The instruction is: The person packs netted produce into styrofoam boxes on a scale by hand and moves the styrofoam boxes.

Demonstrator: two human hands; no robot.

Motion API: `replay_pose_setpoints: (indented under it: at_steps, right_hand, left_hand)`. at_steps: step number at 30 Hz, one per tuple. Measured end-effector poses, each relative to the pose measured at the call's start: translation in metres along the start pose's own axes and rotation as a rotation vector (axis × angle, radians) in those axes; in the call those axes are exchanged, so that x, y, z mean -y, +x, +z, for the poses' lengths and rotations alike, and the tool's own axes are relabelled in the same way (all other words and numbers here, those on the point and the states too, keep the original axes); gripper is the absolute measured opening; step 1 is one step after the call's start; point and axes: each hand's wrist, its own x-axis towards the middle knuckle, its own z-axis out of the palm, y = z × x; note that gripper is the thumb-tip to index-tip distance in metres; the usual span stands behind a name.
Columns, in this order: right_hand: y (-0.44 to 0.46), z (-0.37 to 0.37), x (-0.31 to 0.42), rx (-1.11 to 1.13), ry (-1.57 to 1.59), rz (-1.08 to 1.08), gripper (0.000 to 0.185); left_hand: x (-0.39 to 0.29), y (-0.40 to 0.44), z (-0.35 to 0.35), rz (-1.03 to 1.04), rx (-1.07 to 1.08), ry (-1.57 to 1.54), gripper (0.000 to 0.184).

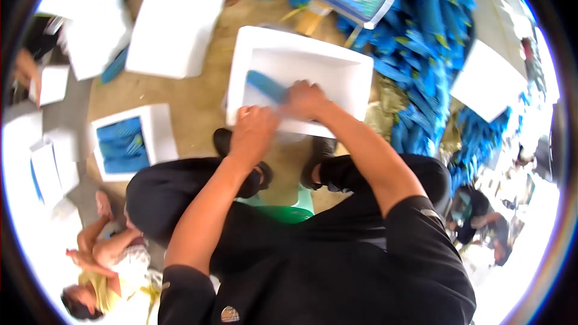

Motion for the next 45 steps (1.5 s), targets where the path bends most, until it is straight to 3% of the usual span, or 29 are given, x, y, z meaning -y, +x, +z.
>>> replay_pose_setpoints:
  at_steps: [2,3,5,7,9,11,13,14,15,17,18,20,21,22,23,25,29,30,32,34,35,39,42,45]
  right_hand:
    - [0.03,0.032,-0.017,-0.329,-0.005,-0.113,0.041]
    - [0.023,0.015,-0.005,-0.145,0.123,0.0,0.038]
    - [0.035,0.034,-0.009,-0.162,0.079,0.037,0.044]
    - [0.037,0.033,-0.008,-0.124,0.06,0.065,0.046]
    - [0.038,0.031,-0.012,-0.111,0.064,0.073,0.051]
    - [0.045,0.035,-0.029,-0.08,0.016,-0.002,0.051]
    - [0.067,0.061,-0.072,-0.243,-0.055,-0.433,0.057]
    - [0.057,0.053,-0.058,-0.282,0.015,-0.239,0.058]
    - [0.045,0.046,-0.047,-0.322,0.08,-0.037,0.059]
    - [0.079,0.044,-0.138,-0.003,0.62,-0.138,0.064]
    - [0.026,-0.015,-0.084,0.01,0.45,-0.165,0.062]
    - [0.002,-0.05,-0.075,0.059,0.475,-0.082,0.061]
    - [-0.013,-0.067,-0.065,0.039,0.49,-0.032,0.06]
    - [-0.029,-0.082,-0.051,0.019,0.506,0.012,0.059]
    - [-0.044,-0.092,-0.038,-0.003,0.523,0.055,0.058]
    - [-0.072,-0.104,-0.023,-0.021,0.568,0.068,0.058]
    - [-0.117,-0.103,0.001,-0.031,0.623,0.117,0.058]
    - [-0.123,-0.097,0.0,-0.021,0.645,0.127,0.054]
    - [-0.146,-0.089,0.019,0.007,0.667,0.146,0.05]
    - [-0.17,-0.084,0.042,0.026,0.705,0.176,0.049]
    - [-0.184,-0.083,0.061,0.005,0.732,0.212,0.049]
    - [-0.213,-0.073,0.068,-0.013,0.843,0.138,0.054]
    - [-0.232,-0.074,0.082,-0.059,0.838,0.117,0.056]
    - [-0.24,-0.069,0.079,-0.106,0.863,0.093,0.055]
  left_hand:
    - [-0.003,0.005,-0.006,-0.069,0.108,-0.061,0.02]
    - [-0.003,0.002,-0.005,-0.042,0.015,-0.159,0.016]
    - [-0.006,0.0,0.01,-0.058,0.041,0.012,0.011]
    - [-0.006,-0.006,0.02,-0.043,-0.149,0.053,0.01]
    - [-0.012,-0.001,0.022,-0.136,0.052,0.027,0.027]
    - [-0.033,0.002,0.017,-0.204,-0.001,0.06,0.044]
    - [-0.066,-0.006,-0.082,-0.152,-0.23,-0.212,0.035]
    - [-0.081,-0.014,-0.092,-0.126,-0.482,-0.24,0.03]
    - [-0.084,-0.04,-0.161,-0.121,-0.439,-0.345,0.032]
    - [-0.069,-0.103,-0.208,-0.144,-0.778,-0.33,0.027]
    - [-0.049,-0.142,-0.221,-0.273,-0.938,-0.308,0.026]
    - [-0.004,-0.215,-0.223,-0.572,-1.087,-0.48,0.026]
    - [0.023,-0.263,-0.228,-0.934,-0.976,-0.415,0.025]
    - [0.056,-0.311,-0.201,-1.106,-1.055,-0.483,0.026]
    - [0.077,-0.362,-0.173,-1.341,-0.856,-0.327,0.03]
    - [0.085,-0.435,-0.101,-1.417,-0.53,-0.184,0.034]
    - [0.059,-0.482,0.049,-1.073,0.044,-0.167,0.061]
    - [0.045,-0.48,0.071,-0.925,0.052,-0.119,0.064]
    - [0.021,-0.474,0.108,-0.851,0.089,0.14,0.063]
    - [0.018,-0.464,0.136,-0.945,0.029,0.255,0.056]
    - [0.022,-0.458,0.144,-0.987,-0.003,0.314,0.053]
    - [0.031,-0.454,0.115,-0.939,0.129,0.019,0.041]
    - [0.029,-0.456,0.079,-1.015,0.294,-0.237,0.045]
    - [0.024,-0.465,0.054,-1.086,0.42,-0.288,0.048]
